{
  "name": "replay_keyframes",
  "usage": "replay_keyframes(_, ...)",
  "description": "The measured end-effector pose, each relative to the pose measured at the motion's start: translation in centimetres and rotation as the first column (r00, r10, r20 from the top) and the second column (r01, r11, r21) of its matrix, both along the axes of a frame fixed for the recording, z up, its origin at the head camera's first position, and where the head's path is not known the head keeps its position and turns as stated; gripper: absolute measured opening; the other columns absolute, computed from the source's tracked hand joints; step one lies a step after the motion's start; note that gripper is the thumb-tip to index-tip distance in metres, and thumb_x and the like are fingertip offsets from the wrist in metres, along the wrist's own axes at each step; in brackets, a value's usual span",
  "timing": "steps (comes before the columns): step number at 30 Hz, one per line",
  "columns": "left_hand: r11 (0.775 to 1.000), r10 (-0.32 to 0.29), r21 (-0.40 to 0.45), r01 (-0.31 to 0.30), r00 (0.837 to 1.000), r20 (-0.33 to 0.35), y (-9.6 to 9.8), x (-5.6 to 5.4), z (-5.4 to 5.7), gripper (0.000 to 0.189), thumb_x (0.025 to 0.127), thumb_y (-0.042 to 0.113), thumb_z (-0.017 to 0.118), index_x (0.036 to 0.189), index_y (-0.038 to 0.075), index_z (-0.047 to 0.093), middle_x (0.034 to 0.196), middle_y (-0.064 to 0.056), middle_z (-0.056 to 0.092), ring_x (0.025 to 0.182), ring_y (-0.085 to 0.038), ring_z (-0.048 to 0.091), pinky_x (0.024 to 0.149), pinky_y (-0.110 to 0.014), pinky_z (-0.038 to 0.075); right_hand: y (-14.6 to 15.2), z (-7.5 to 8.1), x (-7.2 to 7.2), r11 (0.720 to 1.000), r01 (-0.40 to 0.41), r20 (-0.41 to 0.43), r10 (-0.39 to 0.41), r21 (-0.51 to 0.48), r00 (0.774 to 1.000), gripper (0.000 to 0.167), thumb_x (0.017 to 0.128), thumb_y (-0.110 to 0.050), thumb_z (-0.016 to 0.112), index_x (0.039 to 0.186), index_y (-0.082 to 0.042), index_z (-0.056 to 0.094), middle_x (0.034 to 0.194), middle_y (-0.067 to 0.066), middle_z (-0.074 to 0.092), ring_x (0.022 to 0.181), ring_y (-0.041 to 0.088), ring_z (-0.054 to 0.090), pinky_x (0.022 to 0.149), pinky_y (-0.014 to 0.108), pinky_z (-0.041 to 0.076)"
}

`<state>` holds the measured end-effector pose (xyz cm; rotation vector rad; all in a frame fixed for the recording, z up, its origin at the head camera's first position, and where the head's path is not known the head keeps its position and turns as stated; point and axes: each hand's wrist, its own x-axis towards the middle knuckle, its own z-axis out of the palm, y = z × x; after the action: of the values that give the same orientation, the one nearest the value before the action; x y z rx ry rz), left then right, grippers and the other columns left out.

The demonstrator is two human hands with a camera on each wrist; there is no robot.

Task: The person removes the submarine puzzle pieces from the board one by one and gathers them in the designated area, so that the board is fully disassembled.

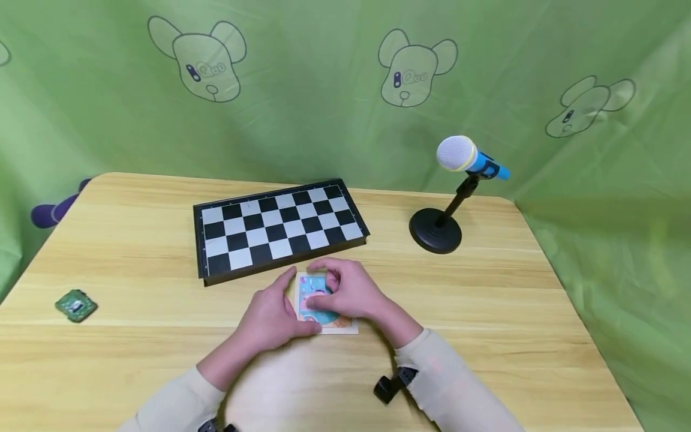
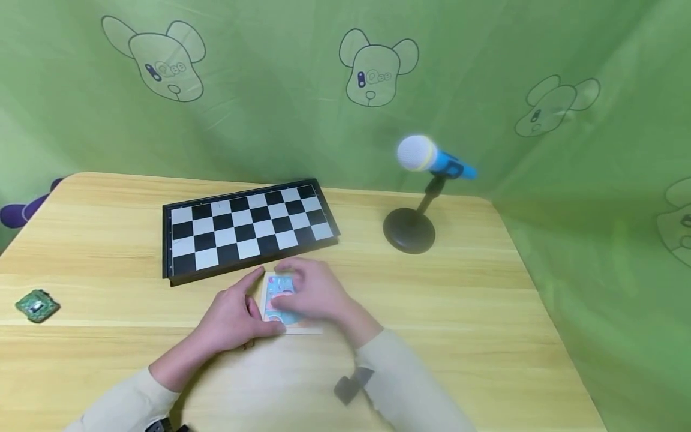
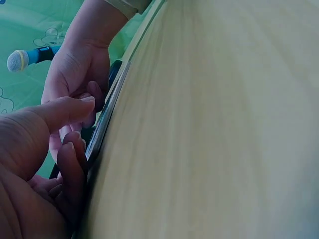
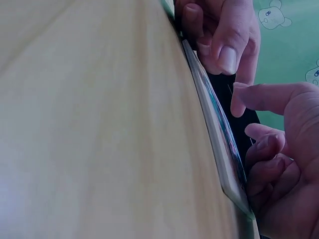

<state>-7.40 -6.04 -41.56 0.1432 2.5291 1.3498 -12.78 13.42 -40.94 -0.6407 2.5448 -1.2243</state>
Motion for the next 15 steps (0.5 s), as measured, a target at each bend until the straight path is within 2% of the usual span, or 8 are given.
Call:
replay_keyframes(8,1.0,-0.014,0.002,0.014,1.0,0.028,0.04,-0.15,-0.31,0.113,0.064,0.031,0.094,0.154,0.002,0.033,0.057,-0.002,0.056,0.046,-0.02,0.055,0.05,-0.036,0.045,-0.04,0.0,-0.22,1.0,-0.013,0.003,0.013,0.013,1.0,0.045,0.074,-0.022,0.09,0.114,-0.014,0.072,0.062,-0.005,0.042,0.059,0.01,0.042,0.058,0.026,0.037)
replay_keyframes(15,1.0,-0.015,0.018,0.015,1.0,0.024,0.03,0.0,-0.41,0.111,0.065,0.028,0.093,0.154,0.002,0.033,0.057,-0.002,0.057,0.045,-0.019,0.055,0.046,-0.035,0.043,-0.05,-0.09,-0.56,0.996,-0.043,-0.006,0.043,0.084,0.999,0.043,0.075,-0.026,0.089,0.114,-0.017,0.073,0.061,-0.006,0.041,0.059,0.009,0.041,0.059,0.027,0.038)
